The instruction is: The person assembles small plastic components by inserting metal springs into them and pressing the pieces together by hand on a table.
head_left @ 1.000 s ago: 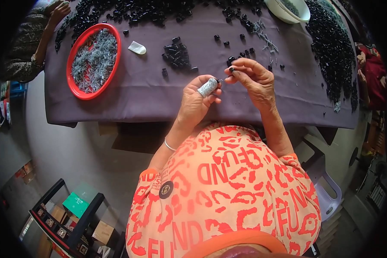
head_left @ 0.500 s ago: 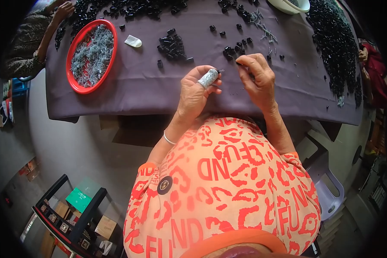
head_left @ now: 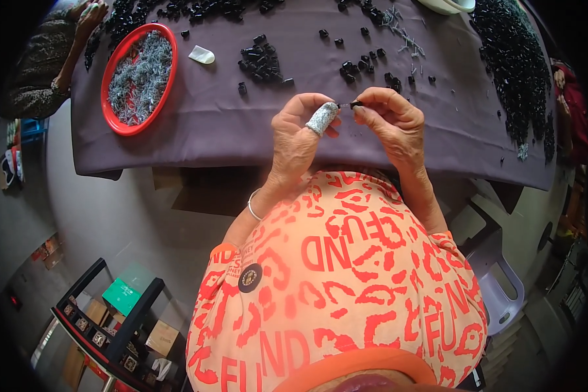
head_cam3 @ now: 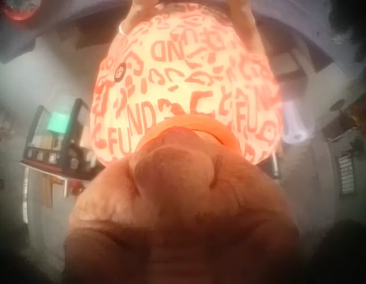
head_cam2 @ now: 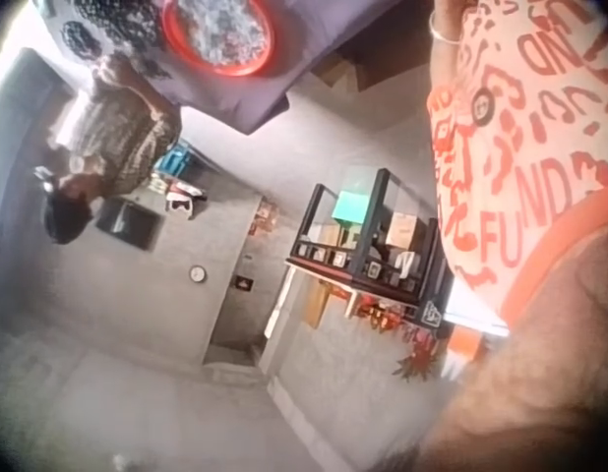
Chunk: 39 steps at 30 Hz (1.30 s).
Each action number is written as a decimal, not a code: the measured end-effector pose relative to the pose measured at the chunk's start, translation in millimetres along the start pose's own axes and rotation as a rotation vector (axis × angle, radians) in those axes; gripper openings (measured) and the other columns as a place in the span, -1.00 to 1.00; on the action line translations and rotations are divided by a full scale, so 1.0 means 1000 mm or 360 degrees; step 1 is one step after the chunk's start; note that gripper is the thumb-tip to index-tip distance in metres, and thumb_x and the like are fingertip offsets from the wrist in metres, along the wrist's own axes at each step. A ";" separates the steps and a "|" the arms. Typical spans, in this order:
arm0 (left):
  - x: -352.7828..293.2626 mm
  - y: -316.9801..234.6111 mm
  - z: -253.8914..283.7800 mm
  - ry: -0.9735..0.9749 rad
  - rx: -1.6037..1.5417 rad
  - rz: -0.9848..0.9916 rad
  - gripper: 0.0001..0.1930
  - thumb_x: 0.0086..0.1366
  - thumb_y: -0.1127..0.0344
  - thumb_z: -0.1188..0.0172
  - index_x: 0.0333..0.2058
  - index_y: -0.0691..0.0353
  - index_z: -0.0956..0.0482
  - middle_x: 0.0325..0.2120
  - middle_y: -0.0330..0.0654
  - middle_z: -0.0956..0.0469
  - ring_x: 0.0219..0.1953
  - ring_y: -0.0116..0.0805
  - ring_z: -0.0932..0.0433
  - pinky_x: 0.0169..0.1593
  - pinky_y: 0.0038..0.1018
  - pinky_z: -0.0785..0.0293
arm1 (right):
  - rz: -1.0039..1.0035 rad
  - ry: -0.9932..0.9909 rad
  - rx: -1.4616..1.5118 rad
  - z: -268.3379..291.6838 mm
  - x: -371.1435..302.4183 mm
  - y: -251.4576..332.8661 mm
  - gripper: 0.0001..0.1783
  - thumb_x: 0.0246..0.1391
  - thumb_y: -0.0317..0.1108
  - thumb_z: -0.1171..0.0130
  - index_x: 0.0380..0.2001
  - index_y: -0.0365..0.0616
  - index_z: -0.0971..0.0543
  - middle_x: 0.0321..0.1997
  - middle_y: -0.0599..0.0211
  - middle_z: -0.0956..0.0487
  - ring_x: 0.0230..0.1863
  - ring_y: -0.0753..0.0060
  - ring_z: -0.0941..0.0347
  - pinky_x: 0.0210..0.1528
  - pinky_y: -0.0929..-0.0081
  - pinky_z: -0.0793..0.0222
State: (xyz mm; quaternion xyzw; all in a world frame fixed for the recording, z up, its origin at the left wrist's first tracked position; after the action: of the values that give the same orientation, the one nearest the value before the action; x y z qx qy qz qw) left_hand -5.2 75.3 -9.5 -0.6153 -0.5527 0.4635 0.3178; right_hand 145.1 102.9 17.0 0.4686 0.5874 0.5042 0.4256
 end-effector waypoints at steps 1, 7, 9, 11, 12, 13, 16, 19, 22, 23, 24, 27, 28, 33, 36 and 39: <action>0.000 -0.002 -0.001 0.0005 0.0039 -0.0030 -0.84 0.22 0.43 -0.19 -0.24 0.35 -0.50 -0.40 -0.19 -0.55 -0.38 -0.47 -0.55 -0.36 -0.56 -0.51 | 0.0004 -0.0010 -0.0022 0.000 -0.001 0.000 -0.80 0.00 -0.60 -0.22 -0.25 -0.27 -0.54 -0.35 0.42 -0.55 -0.34 0.66 -0.49 -0.27 0.72 -0.43; -0.001 -0.002 -0.001 0.0024 0.0056 -0.0051 -0.84 0.22 0.45 -0.18 -0.24 0.36 -0.49 -0.39 -0.19 -0.55 -0.38 -0.47 -0.55 -0.35 -0.57 -0.51 | 0.0032 -0.0033 -0.0040 0.000 -0.003 0.001 -0.80 0.00 -0.59 -0.22 -0.25 -0.27 -0.54 -0.35 0.42 -0.56 -0.34 0.65 -0.50 -0.26 0.71 -0.44; -0.002 -0.001 -0.001 0.0024 0.0067 -0.0041 -0.84 0.22 0.45 -0.18 -0.24 0.36 -0.49 -0.39 -0.19 -0.55 -0.38 -0.48 -0.55 -0.35 -0.57 -0.51 | 0.0003 -0.0036 -0.0033 0.000 -0.004 -0.001 -0.81 0.00 -0.59 -0.22 -0.25 -0.27 -0.54 -0.35 0.41 -0.56 -0.34 0.64 -0.50 -0.25 0.71 -0.45; -0.003 -0.003 -0.001 0.0017 0.0081 -0.0050 -0.85 0.21 0.46 -0.18 -0.24 0.36 -0.49 -0.40 -0.20 -0.55 -0.38 -0.48 -0.54 -0.34 -0.58 -0.51 | -0.0027 -0.0040 -0.0024 0.000 -0.005 -0.003 -0.81 0.01 -0.59 -0.21 -0.25 -0.27 -0.54 -0.35 0.41 -0.57 -0.33 0.64 -0.51 -0.25 0.70 -0.45; -0.003 -0.004 -0.001 0.0014 0.0081 -0.0047 -0.85 0.21 0.46 -0.18 -0.24 0.36 -0.49 -0.40 -0.20 -0.55 -0.38 -0.48 -0.54 -0.34 -0.58 -0.51 | -0.0025 -0.0036 -0.0005 0.000 -0.004 -0.004 -0.81 0.01 -0.59 -0.21 -0.25 -0.27 -0.54 -0.35 0.40 -0.57 -0.33 0.63 -0.52 -0.25 0.69 -0.46; -0.004 -0.006 -0.001 0.0009 0.0113 -0.0064 -0.85 0.21 0.47 -0.17 -0.24 0.36 -0.49 -0.40 -0.20 -0.55 -0.38 -0.49 -0.54 -0.34 -0.58 -0.51 | -0.0024 -0.0032 0.0015 0.000 -0.004 -0.004 -0.82 0.01 -0.58 -0.21 -0.25 -0.27 -0.54 -0.35 0.39 -0.57 -0.33 0.62 -0.52 -0.26 0.69 -0.46; -0.005 -0.007 0.001 -0.0001 0.0183 -0.0115 -0.86 0.21 0.49 -0.17 -0.25 0.36 -0.49 -0.40 -0.21 -0.54 -0.39 -0.50 -0.54 -0.34 -0.59 -0.50 | -0.0080 0.0012 0.0021 0.000 -0.004 -0.009 -0.82 0.03 -0.57 -0.20 -0.24 -0.28 -0.53 -0.35 0.35 -0.58 -0.35 0.58 -0.53 -0.26 0.65 -0.48; -0.005 -0.008 0.003 -0.0019 0.0177 -0.0091 -0.86 0.21 0.48 -0.18 -0.24 0.35 -0.50 -0.41 -0.23 -0.56 -0.39 -0.53 -0.53 -0.31 -0.62 -0.48 | -0.0202 0.0065 0.0324 0.000 -0.002 -0.020 -0.83 0.04 -0.56 -0.18 -0.24 -0.29 -0.53 -0.34 0.28 -0.59 -0.36 0.52 -0.55 -0.28 0.59 -0.50; -0.005 -0.008 0.004 -0.0028 0.0115 -0.0036 -0.85 0.22 0.46 -0.19 -0.23 0.33 -0.51 -0.41 -0.25 -0.57 -0.39 -0.56 -0.52 -0.27 -0.65 -0.45 | -0.0302 0.0083 0.0601 -0.001 -0.002 -0.027 -0.84 0.05 -0.55 -0.16 -0.25 -0.30 -0.53 -0.33 0.22 -0.59 -0.37 0.47 -0.55 -0.29 0.54 -0.52; -0.005 -0.008 0.003 -0.0018 0.0096 -0.0039 -0.85 0.22 0.46 -0.19 -0.23 0.33 -0.51 -0.41 -0.25 -0.57 -0.39 -0.56 -0.52 -0.28 -0.65 -0.45 | -0.0305 0.0083 0.0603 -0.002 -0.002 -0.027 -0.84 0.05 -0.55 -0.16 -0.25 -0.30 -0.53 -0.33 0.22 -0.59 -0.37 0.47 -0.55 -0.29 0.54 -0.52; -0.006 -0.008 0.003 -0.0020 0.0096 -0.0037 -0.85 0.22 0.46 -0.19 -0.23 0.33 -0.51 -0.41 -0.25 -0.57 -0.39 -0.56 -0.52 -0.28 -0.65 -0.45 | -0.0326 0.0090 0.0674 -0.003 -0.002 -0.027 -0.85 0.06 -0.56 -0.15 -0.25 -0.30 -0.53 -0.33 0.21 -0.59 -0.37 0.47 -0.56 -0.30 0.53 -0.53; -0.006 -0.007 0.002 -0.0013 0.0150 -0.0033 -0.85 0.22 0.46 -0.19 -0.23 0.33 -0.51 -0.40 -0.25 -0.57 -0.38 -0.57 -0.52 -0.28 -0.66 -0.45 | -0.0313 0.0091 0.0665 -0.004 -0.002 -0.028 -0.84 0.05 -0.57 -0.15 -0.25 -0.30 -0.53 -0.32 0.22 -0.59 -0.37 0.47 -0.55 -0.30 0.53 -0.53; -0.005 -0.008 0.002 -0.0011 0.0155 -0.0053 -0.85 0.22 0.46 -0.19 -0.23 0.33 -0.51 -0.40 -0.25 -0.57 -0.38 -0.57 -0.52 -0.27 -0.66 -0.45 | -0.0278 0.0084 0.0584 -0.004 -0.002 -0.027 -0.84 0.05 -0.57 -0.15 -0.24 -0.30 -0.53 -0.32 0.23 -0.59 -0.36 0.49 -0.55 -0.30 0.55 -0.52; -0.006 -0.008 -0.001 -0.0021 0.0152 -0.0057 -0.85 0.22 0.46 -0.19 -0.23 0.33 -0.51 -0.40 -0.26 -0.57 -0.37 -0.58 -0.52 -0.27 -0.67 -0.44 | -0.0057 -0.0031 0.0006 -0.005 -0.009 -0.006 -0.81 0.03 -0.59 -0.18 -0.23 -0.28 -0.53 -0.34 0.34 -0.58 -0.34 0.59 -0.52 -0.25 0.66 -0.46; -0.006 -0.010 -0.002 -0.0032 0.0168 -0.0080 -0.87 0.20 0.50 -0.17 -0.26 0.37 -0.49 -0.42 -0.22 -0.54 -0.38 -0.52 -0.53 -0.32 -0.61 -0.50 | 0.0017 -0.0045 -0.0028 -0.007 -0.011 -0.002 -0.82 0.03 -0.61 -0.18 -0.24 -0.28 -0.54 -0.34 0.39 -0.57 -0.33 0.64 -0.50 -0.21 0.70 -0.42; -0.006 -0.009 -0.002 -0.0037 0.0150 -0.0057 -0.87 0.20 0.50 -0.17 -0.26 0.37 -0.49 -0.42 -0.22 -0.55 -0.38 -0.52 -0.53 -0.32 -0.60 -0.51 | 0.0025 -0.0072 -0.0109 -0.005 -0.013 0.004 -0.83 0.03 -0.60 -0.18 -0.25 -0.28 -0.54 -0.33 0.39 -0.57 -0.32 0.64 -0.50 -0.21 0.70 -0.43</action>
State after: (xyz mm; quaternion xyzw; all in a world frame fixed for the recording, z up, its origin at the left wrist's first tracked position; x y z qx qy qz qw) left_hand -6.7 71.4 0.2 -0.5843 -0.5448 0.4905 0.3482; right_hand 143.2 89.8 22.0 0.4697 0.5563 0.5167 0.4505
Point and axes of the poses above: each hand's wrist, its own x-axis towards the middle knuckle, its own z-axis out of the back of the hand, y = z × x, the point moved 9 cm from there along x, towards the middle knuckle
